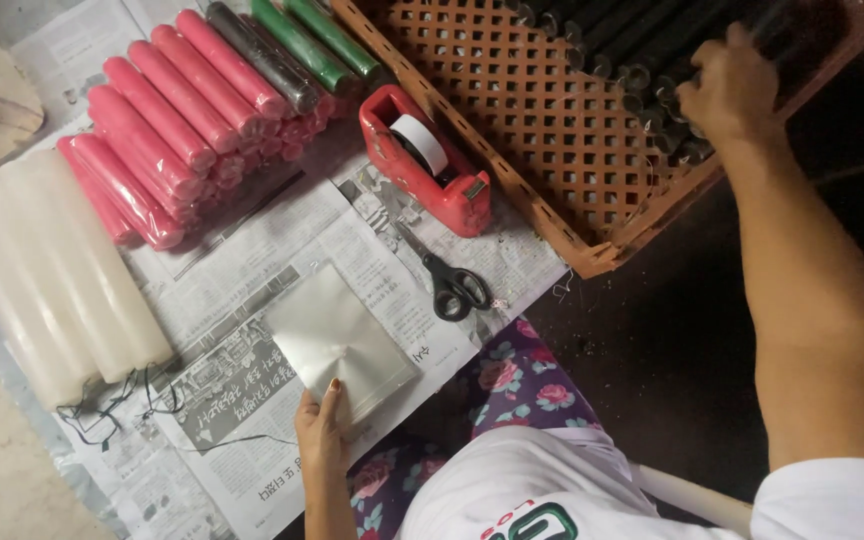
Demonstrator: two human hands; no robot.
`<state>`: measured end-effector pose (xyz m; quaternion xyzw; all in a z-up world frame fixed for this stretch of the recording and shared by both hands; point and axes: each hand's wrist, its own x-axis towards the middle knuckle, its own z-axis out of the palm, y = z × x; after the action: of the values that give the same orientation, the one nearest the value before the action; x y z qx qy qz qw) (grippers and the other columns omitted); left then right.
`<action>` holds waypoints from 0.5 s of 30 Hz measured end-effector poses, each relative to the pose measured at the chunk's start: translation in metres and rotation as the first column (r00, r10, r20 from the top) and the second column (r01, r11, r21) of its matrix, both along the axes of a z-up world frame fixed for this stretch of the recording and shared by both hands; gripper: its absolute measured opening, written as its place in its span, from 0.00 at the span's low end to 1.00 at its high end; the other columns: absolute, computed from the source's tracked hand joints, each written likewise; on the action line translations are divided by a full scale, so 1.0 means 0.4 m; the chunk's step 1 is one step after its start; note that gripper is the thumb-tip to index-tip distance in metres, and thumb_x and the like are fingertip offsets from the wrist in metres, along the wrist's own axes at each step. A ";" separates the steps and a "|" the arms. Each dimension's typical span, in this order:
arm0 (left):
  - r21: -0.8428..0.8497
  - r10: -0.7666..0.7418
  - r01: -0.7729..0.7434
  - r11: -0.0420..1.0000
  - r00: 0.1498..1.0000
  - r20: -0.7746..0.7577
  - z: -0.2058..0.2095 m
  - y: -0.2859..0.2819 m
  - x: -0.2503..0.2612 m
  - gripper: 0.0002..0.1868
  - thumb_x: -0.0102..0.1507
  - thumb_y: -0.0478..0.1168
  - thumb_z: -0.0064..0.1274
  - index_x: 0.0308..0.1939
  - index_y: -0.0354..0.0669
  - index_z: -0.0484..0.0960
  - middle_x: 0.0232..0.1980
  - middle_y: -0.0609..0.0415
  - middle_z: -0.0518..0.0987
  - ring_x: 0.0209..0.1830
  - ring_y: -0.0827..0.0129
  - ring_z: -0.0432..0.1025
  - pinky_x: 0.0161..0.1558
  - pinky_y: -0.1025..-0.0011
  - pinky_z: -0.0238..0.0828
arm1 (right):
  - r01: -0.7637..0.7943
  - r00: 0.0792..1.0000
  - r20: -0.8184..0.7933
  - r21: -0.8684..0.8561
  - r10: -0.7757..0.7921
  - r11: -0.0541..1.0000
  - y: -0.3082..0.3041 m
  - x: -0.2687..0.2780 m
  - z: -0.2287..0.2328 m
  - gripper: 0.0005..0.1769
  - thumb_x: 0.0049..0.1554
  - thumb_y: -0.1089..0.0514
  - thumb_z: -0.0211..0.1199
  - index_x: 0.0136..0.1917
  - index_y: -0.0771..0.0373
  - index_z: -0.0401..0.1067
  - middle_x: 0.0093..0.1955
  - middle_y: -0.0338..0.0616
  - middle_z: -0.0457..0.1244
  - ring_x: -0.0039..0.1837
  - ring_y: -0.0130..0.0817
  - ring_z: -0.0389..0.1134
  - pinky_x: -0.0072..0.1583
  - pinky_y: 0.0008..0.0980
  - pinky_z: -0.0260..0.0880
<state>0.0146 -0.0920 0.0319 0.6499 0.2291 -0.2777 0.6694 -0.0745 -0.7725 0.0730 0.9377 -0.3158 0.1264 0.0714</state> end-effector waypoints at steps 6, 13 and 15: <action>0.023 -0.009 0.010 1.000 0.999 -0.038 0.032 -0.013 -0.002 0.16 0.66 0.39 0.53 0.56 0.38 0.75 0.50 0.44 0.76 0.44 0.57 0.71 0.34 0.64 0.75 | -0.311 0.652 0.734 0.489 -0.191 0.815 0.146 -0.175 0.214 0.10 0.78 0.62 0.48 0.70 0.62 0.65 0.61 0.56 0.63 0.50 0.47 0.78 0.46 0.29 0.77; 0.078 -0.004 0.011 0.997 0.996 -0.091 0.079 -0.038 -0.011 0.16 0.65 0.44 0.54 0.54 0.45 0.71 0.53 0.47 0.77 0.46 0.55 0.75 0.28 0.54 0.79 | -0.421 0.601 0.634 0.769 -0.487 0.481 0.366 -0.239 0.375 0.17 0.69 0.44 0.51 0.61 0.56 0.69 0.55 0.47 0.70 0.47 0.48 0.77 0.42 0.33 0.78; 0.034 -0.030 0.030 0.999 0.999 -0.014 0.077 -0.038 -0.013 0.24 0.63 0.48 0.55 0.59 0.42 0.71 0.46 0.46 0.75 0.35 0.57 0.73 0.19 0.60 0.74 | -0.456 0.661 0.661 0.729 -0.354 0.511 0.391 -0.231 0.394 0.14 0.74 0.46 0.50 0.61 0.56 0.68 0.62 0.53 0.70 0.50 0.50 0.77 0.45 0.34 0.80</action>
<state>0.0094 -0.1072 0.0625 0.6626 0.2286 -0.2884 0.6523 -0.1667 -0.6160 0.2307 0.7124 -0.3024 0.3279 -0.5418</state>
